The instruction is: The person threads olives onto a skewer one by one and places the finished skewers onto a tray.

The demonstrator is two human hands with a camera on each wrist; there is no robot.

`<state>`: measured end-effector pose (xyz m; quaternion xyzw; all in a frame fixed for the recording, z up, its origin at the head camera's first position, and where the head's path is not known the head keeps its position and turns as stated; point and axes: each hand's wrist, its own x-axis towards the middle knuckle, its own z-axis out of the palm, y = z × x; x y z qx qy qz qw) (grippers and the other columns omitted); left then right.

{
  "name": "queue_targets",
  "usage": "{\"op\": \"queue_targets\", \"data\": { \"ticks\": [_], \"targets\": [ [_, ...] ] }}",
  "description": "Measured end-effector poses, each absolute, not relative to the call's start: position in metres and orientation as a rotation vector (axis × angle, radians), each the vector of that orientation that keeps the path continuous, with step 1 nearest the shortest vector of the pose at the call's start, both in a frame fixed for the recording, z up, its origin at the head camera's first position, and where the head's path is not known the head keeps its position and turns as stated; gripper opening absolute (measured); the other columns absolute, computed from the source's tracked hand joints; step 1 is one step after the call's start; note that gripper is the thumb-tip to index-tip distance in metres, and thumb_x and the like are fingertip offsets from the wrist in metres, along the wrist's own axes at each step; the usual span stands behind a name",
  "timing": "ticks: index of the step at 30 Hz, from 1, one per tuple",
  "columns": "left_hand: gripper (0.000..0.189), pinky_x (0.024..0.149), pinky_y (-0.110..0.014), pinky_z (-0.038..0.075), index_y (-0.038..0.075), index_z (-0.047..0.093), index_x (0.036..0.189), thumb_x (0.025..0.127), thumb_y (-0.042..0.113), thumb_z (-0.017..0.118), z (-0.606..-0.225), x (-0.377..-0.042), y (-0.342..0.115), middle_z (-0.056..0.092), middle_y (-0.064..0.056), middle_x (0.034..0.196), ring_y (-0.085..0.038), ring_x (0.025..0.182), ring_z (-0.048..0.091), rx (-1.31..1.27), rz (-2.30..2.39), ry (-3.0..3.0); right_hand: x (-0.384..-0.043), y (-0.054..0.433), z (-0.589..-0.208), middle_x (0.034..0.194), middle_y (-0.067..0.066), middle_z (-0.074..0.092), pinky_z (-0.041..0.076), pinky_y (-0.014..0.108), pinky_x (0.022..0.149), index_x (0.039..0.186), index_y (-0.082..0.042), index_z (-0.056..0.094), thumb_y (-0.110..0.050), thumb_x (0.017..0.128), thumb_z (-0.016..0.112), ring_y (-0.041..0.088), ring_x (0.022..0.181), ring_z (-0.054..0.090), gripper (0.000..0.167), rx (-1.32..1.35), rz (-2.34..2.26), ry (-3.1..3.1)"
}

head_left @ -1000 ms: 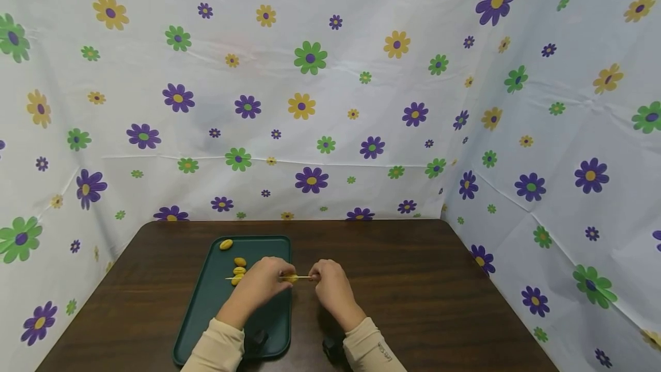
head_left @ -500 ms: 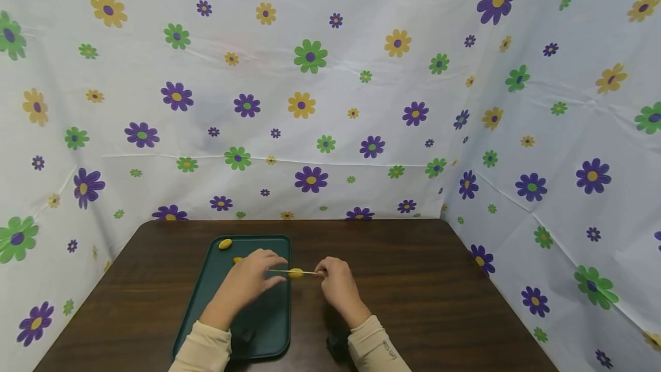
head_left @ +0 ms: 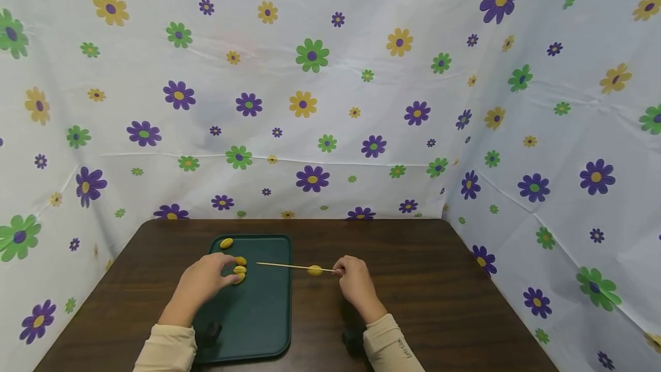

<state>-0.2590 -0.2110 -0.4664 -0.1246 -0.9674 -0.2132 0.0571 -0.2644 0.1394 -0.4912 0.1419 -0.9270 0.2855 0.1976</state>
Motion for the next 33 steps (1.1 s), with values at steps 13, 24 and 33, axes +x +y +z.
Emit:
{"op": "queue_targets", "data": {
  "ticks": [13, 24, 33],
  "targets": [
    [0.026, 0.067, -0.049, 0.056, 0.007, 0.078, 0.106, 0.088, 0.026, 0.080, -0.483, -0.269, -0.211, 0.074, -0.011, 0.099, -0.029, 0.083, 0.068, -0.164, -0.601, -3.080, -0.266, 0.150, -0.492, 0.074, -0.004, 0.066, 0.053, 0.028, 0.063, 0.073, -0.010, 0.071, 0.018, 0.078, 0.071, 0.011, 0.069, 0.060, 0.028, 0.402, 0.801, -2.614],
    [0.015, 0.071, -0.049, 0.055, 0.012, 0.076, 0.094, 0.082, 0.013, 0.085, -0.483, -0.268, -0.206, 0.071, -0.003, 0.090, -0.021, 0.077, 0.063, -0.244, -0.660, -3.065, -0.265, 0.151, -0.492, 0.075, -0.004, 0.066, 0.051, 0.026, 0.062, 0.074, -0.010, 0.071, 0.015, 0.081, 0.073, 0.010, 0.069, 0.059, 0.026, 0.408, 0.833, -2.644],
    [0.022, 0.073, -0.043, 0.056, 0.009, 0.068, 0.093, 0.080, 0.000, 0.083, -0.488, -0.268, -0.202, 0.064, 0.001, 0.084, -0.015, 0.075, 0.057, -0.372, -0.771, -2.982, -0.265, 0.151, -0.492, 0.076, -0.005, 0.065, 0.051, 0.026, 0.063, 0.074, -0.011, 0.071, 0.015, 0.081, 0.072, 0.009, 0.069, 0.058, 0.027, 0.435, 0.829, -2.664]
  ]
}}
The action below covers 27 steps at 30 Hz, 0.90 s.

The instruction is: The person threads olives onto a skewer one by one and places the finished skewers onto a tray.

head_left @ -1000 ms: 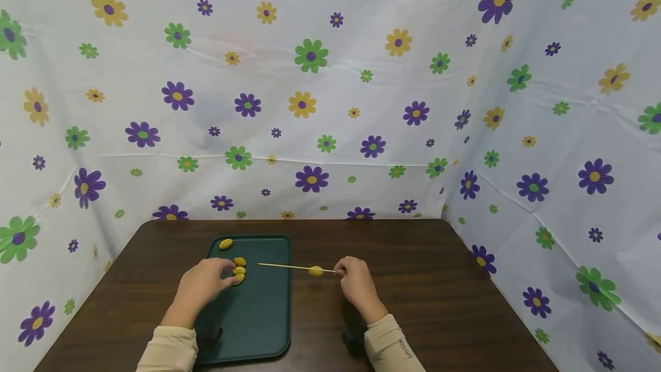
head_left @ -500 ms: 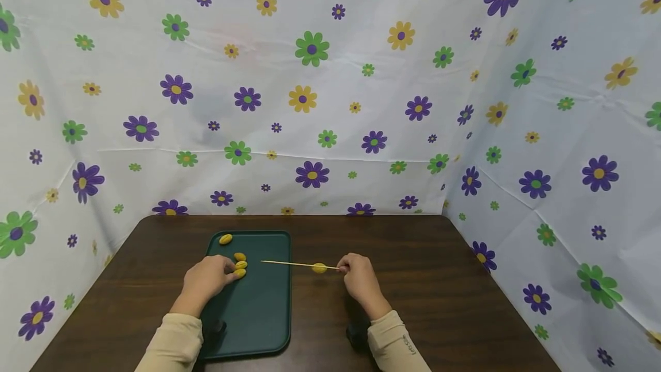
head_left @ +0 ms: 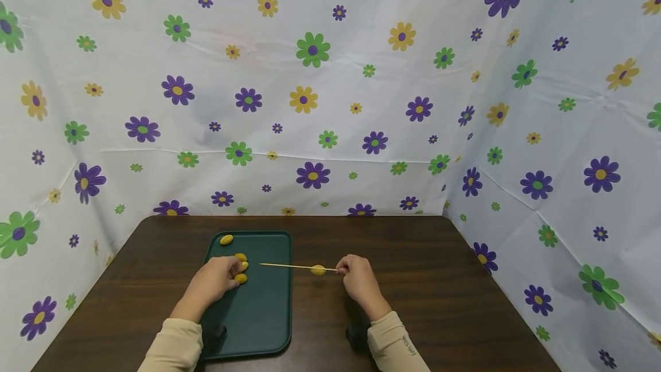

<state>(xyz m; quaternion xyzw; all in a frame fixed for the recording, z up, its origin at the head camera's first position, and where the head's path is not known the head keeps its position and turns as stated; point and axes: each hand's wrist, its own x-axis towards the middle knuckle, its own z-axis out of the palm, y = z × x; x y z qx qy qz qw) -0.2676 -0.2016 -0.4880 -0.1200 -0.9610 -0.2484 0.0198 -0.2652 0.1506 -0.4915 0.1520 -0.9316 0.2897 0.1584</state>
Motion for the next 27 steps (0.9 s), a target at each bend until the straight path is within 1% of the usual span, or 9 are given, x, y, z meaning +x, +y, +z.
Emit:
{"op": "queue_targets", "data": {
  "ticks": [5, 10, 15, 19, 22, 27],
  "targets": [
    [0.023, 0.077, -0.044, 0.058, 0.004, 0.074, 0.100, 0.080, 0.001, 0.084, -0.488, -0.267, -0.200, 0.067, -0.001, 0.088, -0.015, 0.078, 0.061, -0.393, -0.824, -2.937, -0.265, 0.150, -0.491, 0.077, -0.004, 0.066, 0.052, 0.027, 0.064, 0.075, -0.011, 0.072, 0.014, 0.081, 0.072, 0.010, 0.071, 0.060, 0.026, 0.443, 0.830, -2.665],
    [0.021, 0.074, -0.039, 0.059, 0.004, 0.075, 0.100, 0.081, 0.003, 0.084, -0.485, -0.269, -0.198, 0.068, -0.001, 0.088, -0.013, 0.077, 0.062, -0.438, -0.890, -2.880, -0.265, 0.150, -0.491, 0.077, -0.004, 0.067, 0.053, 0.028, 0.065, 0.075, -0.011, 0.072, 0.015, 0.081, 0.072, 0.010, 0.071, 0.060, 0.026, 0.451, 0.829, -2.658],
    [0.016, 0.070, -0.032, 0.057, 0.008, 0.075, 0.096, 0.082, 0.004, 0.083, -0.481, -0.269, -0.195, 0.067, 0.003, 0.084, -0.010, 0.074, 0.059, -0.469, -0.916, -2.864, -0.266, 0.150, -0.492, 0.077, -0.004, 0.067, 0.053, 0.027, 0.065, 0.075, -0.012, 0.072, 0.013, 0.081, 0.073, 0.010, 0.071, 0.061, 0.026, 0.452, 0.823, -2.651],
    [0.015, 0.067, -0.027, 0.053, 0.010, 0.076, 0.095, 0.083, 0.005, 0.082, -0.477, -0.269, -0.192, 0.066, 0.005, 0.083, -0.009, 0.073, 0.056, -0.508, -0.943, -2.853, -0.267, 0.149, -0.492, 0.076, -0.004, 0.067, 0.053, 0.027, 0.065, 0.074, -0.011, 0.072, 0.014, 0.081, 0.072, 0.011, 0.070, 0.061, 0.026, 0.463, 0.824, -2.639],
    [0.015, 0.066, -0.026, 0.052, 0.008, 0.076, 0.096, 0.083, 0.004, 0.082, -0.476, -0.268, -0.191, 0.066, 0.004, 0.084, -0.009, 0.073, 0.056, -0.525, -0.965, -2.845, -0.266, 0.149, -0.492, 0.076, -0.004, 0.067, 0.053, 0.027, 0.064, 0.074, -0.011, 0.072, 0.014, 0.081, 0.072, 0.010, 0.070, 0.061, 0.026, 0.480, 0.823, -2.631],
    [0.014, 0.066, -0.026, 0.052, 0.009, 0.076, 0.096, 0.084, 0.004, 0.081, -0.474, -0.267, -0.190, 0.066, 0.004, 0.085, -0.009, 0.074, 0.057, -0.538, -0.967, -2.839, -0.265, 0.148, -0.492, 0.075, -0.004, 0.067, 0.052, 0.026, 0.063, 0.074, -0.010, 0.072, 0.014, 0.080, 0.073, 0.009, 0.068, 0.059, 0.026, 0.493, 0.837, -2.622]
  ]
}}
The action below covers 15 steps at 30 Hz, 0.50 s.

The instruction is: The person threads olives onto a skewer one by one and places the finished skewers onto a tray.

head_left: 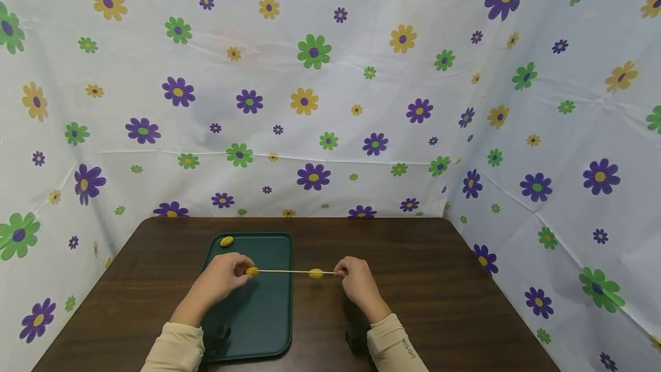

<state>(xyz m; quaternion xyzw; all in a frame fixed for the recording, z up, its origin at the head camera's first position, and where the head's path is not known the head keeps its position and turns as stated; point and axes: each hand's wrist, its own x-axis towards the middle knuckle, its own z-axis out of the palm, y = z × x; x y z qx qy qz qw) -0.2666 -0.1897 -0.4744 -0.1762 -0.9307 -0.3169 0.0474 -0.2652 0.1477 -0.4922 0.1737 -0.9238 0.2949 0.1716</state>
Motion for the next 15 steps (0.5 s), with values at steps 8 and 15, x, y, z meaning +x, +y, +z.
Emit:
{"op": "queue_targets", "data": {
  "ticks": [8, 15],
  "targets": [
    [0.014, 0.066, -0.025, 0.053, 0.010, 0.076, 0.094, 0.083, 0.004, 0.082, -0.4750, -0.2687, -0.1886, 0.066, 0.006, 0.084, -0.007, 0.074, 0.058, -0.582, -0.963, -2.804, -0.2648, 0.1479, -0.4928, 0.074, -0.004, 0.066, 0.052, 0.026, 0.062, 0.074, -0.009, 0.072, 0.015, 0.079, 0.073, 0.009, 0.068, 0.058, 0.025, 0.495, 0.834, -2.618],
    [0.015, 0.065, -0.023, 0.054, 0.011, 0.077, 0.093, 0.082, 0.003, 0.083, -0.4766, -0.2699, -0.1875, 0.065, 0.008, 0.083, -0.006, 0.073, 0.059, -0.677, -0.961, -2.734, -0.2660, 0.1473, -0.4927, 0.075, -0.005, 0.066, 0.053, 0.028, 0.064, 0.074, -0.012, 0.072, 0.014, 0.080, 0.073, 0.011, 0.070, 0.061, 0.027, 0.462, 0.800, -2.645]
  ]
}}
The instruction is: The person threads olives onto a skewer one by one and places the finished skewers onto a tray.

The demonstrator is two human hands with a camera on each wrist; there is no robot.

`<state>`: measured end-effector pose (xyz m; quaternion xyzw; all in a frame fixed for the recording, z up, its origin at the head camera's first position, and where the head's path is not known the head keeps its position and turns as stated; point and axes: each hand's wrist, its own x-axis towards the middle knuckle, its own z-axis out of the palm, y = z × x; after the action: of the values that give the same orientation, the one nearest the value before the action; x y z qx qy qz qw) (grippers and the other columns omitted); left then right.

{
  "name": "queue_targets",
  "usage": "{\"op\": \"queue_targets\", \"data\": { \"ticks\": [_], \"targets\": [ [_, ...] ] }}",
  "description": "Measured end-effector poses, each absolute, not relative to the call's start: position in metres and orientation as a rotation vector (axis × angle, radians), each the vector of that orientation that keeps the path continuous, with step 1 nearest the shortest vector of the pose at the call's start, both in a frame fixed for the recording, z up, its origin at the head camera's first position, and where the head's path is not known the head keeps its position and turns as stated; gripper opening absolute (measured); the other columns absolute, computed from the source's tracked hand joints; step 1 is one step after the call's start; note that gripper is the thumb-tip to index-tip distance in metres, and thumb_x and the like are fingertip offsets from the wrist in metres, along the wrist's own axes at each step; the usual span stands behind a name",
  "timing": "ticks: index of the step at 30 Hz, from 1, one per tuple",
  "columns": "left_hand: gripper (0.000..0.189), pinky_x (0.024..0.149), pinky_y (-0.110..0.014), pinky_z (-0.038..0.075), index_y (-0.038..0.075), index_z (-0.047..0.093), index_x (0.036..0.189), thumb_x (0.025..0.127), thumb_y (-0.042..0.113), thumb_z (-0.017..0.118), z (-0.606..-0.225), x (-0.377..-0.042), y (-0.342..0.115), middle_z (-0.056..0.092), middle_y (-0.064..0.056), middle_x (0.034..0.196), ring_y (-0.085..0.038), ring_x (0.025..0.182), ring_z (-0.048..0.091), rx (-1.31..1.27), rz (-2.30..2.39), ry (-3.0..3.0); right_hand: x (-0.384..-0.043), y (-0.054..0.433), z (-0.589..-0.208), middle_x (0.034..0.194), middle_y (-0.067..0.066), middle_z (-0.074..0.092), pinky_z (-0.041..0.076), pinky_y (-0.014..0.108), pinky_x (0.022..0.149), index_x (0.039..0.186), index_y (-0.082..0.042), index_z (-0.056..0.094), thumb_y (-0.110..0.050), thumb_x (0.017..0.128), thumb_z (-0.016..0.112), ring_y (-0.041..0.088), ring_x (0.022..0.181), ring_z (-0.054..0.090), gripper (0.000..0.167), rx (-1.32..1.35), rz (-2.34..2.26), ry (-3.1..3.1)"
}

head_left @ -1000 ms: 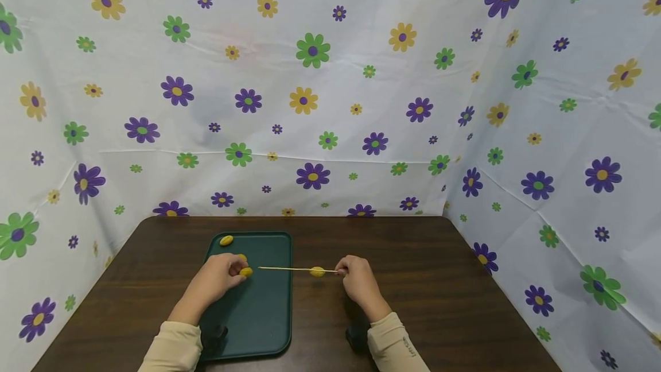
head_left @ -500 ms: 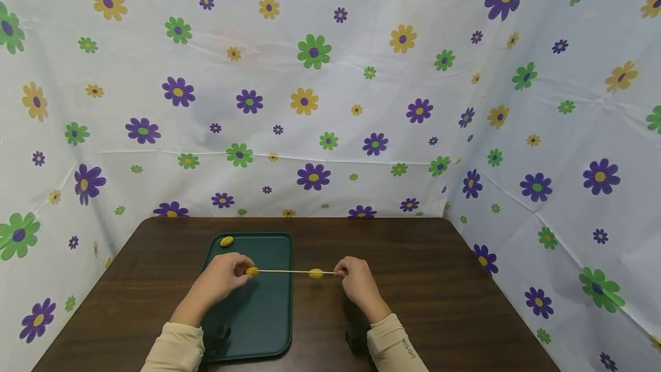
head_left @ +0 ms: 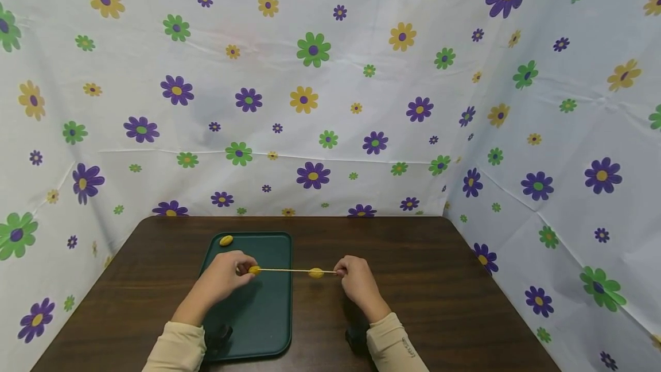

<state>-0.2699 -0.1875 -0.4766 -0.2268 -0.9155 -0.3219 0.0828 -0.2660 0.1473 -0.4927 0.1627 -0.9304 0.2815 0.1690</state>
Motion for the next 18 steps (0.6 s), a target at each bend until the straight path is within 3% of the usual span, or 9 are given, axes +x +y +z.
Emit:
{"op": "queue_targets", "data": {
  "ticks": [18],
  "targets": [
    [0.017, 0.065, -0.022, 0.054, 0.012, 0.078, 0.093, 0.080, 0.003, 0.084, -0.4754, -0.2703, -0.1829, 0.067, 0.009, 0.087, -0.002, 0.073, 0.058, -0.779, -0.931, -2.672, -0.2661, 0.1445, -0.4899, 0.075, -0.005, 0.066, 0.055, 0.030, 0.067, 0.074, -0.009, 0.074, 0.016, 0.080, 0.070, 0.013, 0.072, 0.063, 0.026, 0.464, 0.789, -2.687]
  ]
}}
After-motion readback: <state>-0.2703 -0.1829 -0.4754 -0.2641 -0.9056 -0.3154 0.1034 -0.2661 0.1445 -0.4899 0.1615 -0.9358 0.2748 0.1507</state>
